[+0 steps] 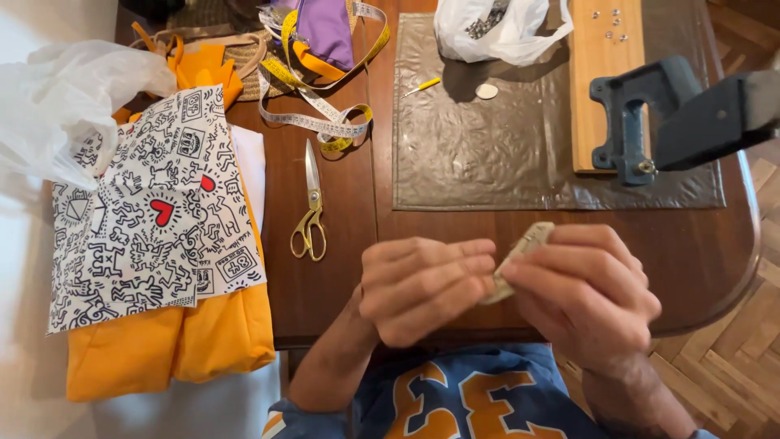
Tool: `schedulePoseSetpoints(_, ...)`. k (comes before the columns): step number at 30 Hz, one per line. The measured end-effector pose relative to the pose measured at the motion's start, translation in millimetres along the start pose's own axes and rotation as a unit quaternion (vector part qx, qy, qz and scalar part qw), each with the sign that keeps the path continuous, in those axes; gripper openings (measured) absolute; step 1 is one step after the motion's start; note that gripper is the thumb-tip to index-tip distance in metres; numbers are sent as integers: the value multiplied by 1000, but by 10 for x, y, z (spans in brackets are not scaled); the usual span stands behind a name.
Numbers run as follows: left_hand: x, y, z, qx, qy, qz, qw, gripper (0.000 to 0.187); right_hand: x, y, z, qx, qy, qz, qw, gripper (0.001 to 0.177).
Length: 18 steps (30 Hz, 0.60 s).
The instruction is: Assemble leather or fabric components by folding, marking with a pencil, and attaching hardware using a manual hand press.
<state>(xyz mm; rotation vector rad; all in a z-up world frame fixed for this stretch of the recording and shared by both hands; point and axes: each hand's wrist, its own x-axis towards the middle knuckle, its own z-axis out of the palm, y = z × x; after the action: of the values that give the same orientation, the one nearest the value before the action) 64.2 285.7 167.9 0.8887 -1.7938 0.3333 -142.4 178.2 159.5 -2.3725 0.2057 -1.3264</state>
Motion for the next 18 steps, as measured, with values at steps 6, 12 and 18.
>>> schedulePoseSetpoints(6,114,152,174,81,28,103,991,11,-268,-109,-289,-26,26,-74,997,8)
schedulePoseSetpoints(12,202,270,348,12,58,102,993,7,-526,-39,-409,-54,63,-78,993,18)
schedulePoseSetpoints(18,250,306,605,22,29,105,994,5,-629,42,-525,-68,110,-54,990,15)
